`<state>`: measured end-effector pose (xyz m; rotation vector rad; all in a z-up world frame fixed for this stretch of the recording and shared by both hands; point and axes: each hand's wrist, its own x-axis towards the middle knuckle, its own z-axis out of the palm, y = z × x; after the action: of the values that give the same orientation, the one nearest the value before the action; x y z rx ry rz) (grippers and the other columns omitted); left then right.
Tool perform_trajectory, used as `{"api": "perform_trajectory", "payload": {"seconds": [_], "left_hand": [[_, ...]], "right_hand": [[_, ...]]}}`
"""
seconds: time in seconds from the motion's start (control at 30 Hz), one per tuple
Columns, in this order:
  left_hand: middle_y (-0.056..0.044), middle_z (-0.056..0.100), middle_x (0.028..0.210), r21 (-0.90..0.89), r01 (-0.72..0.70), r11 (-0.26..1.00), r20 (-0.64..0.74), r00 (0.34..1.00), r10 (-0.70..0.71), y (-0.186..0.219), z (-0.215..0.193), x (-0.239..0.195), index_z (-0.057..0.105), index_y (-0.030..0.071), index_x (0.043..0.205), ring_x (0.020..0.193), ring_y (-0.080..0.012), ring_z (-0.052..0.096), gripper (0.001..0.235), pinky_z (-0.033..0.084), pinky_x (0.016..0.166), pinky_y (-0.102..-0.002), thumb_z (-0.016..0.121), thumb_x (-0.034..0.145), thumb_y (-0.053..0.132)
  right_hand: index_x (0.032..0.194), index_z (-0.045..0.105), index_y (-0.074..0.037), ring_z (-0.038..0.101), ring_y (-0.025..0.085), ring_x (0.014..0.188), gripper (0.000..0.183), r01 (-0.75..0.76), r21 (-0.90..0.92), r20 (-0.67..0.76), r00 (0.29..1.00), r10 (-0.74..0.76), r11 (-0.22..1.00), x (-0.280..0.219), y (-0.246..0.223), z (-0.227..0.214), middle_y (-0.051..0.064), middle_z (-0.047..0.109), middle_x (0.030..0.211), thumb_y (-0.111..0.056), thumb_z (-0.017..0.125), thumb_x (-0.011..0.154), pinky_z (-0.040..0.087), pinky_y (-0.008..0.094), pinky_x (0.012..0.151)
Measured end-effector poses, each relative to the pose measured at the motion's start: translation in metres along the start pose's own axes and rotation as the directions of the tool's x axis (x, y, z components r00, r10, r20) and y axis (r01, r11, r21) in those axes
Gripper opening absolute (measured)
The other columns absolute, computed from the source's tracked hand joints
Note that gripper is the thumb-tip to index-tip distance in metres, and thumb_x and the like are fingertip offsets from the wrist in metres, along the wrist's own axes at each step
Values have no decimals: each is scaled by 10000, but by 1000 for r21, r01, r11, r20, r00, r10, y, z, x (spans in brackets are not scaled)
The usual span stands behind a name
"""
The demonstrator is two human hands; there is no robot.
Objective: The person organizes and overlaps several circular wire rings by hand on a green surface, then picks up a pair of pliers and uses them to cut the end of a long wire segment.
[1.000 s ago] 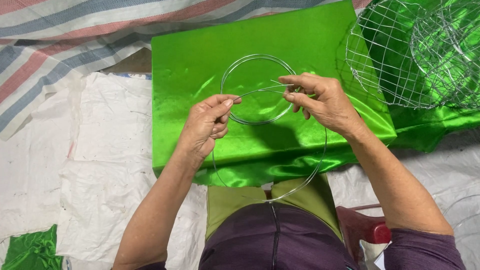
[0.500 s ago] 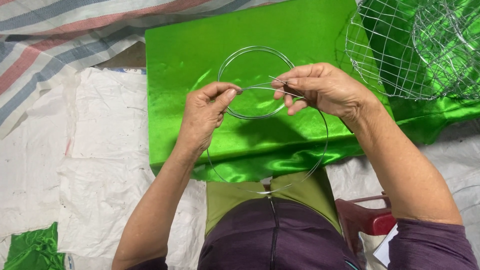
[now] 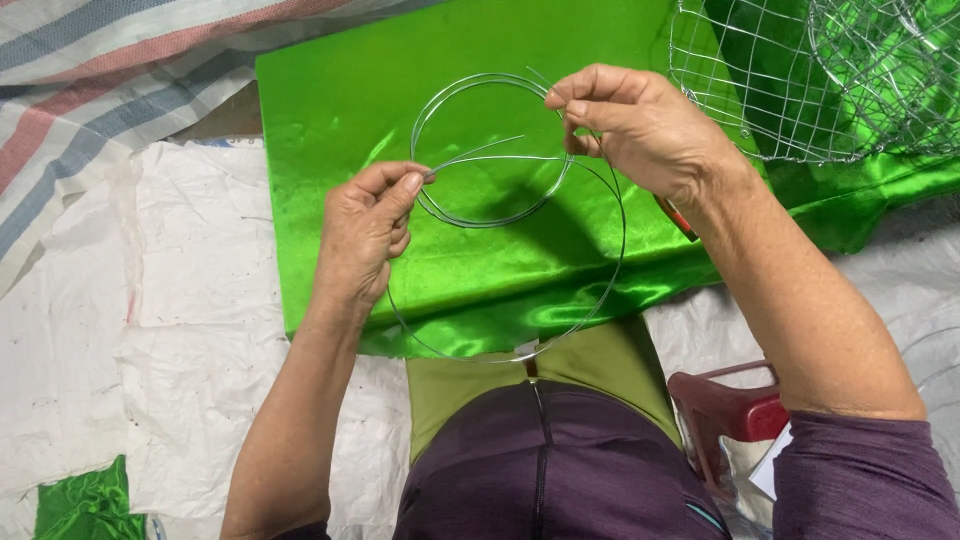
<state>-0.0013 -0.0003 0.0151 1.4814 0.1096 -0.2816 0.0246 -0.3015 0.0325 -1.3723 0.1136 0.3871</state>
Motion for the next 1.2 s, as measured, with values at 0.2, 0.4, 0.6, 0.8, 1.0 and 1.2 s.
{"api": "perform_trajectory", "payload": {"seconds": [0.2,0.4,0.6,0.8,1.0,1.2], "left_hand": [[-27,720,909,22,22,1000,-34,999,-21,2,0,1,755,56,1098,444,-8,347,133,286,328,-138,687,994,106],[9,669,775,-101,-68,993,42,996,73,9,1,1,745,31,1095,434,6,306,128,232,332,-143,689,993,84],[-43,752,991,-84,-116,990,7,993,117,16,6,6,753,62,1087,469,5,343,111,276,348,-146,693,999,94],[15,645,757,-141,-11,990,51,999,18,16,-1,3,750,33,1131,438,-2,342,146,267,324,-146,681,1015,91],[59,493,596,-109,65,992,-62,995,-72,11,-8,6,748,41,1087,419,-20,307,125,245,331,-163,680,1014,116],[29,566,655,-121,86,989,-88,991,-96,13,-5,12,748,30,1085,426,-20,346,113,253,321,-158,678,1023,94]], "right_hand": [[1056,725,-176,550,43,811,130,119,24,-48,992,-118,993,4,4,-5,-68,716,1089,-73,660,1012,485,222,724],[1146,739,-223,538,-22,729,147,120,-201,-192,968,-159,972,10,2,-8,-127,622,869,-168,670,1027,395,153,571],[948,725,-183,452,-1,659,99,65,-212,-37,997,-74,975,8,0,-7,-74,722,977,-205,683,1035,308,158,543],[739,444,-243,393,16,650,277,36,-160,-333,939,-88,987,27,9,-37,-117,465,758,-22,525,885,270,178,575],[1156,727,-131,504,11,692,127,243,-159,-187,944,-271,957,14,20,-42,-65,600,824,-159,655,1055,305,153,522],[863,579,-225,539,24,736,294,239,-190,-218,935,-278,952,12,14,-51,-87,594,846,-112,660,1122,349,176,592]]}}
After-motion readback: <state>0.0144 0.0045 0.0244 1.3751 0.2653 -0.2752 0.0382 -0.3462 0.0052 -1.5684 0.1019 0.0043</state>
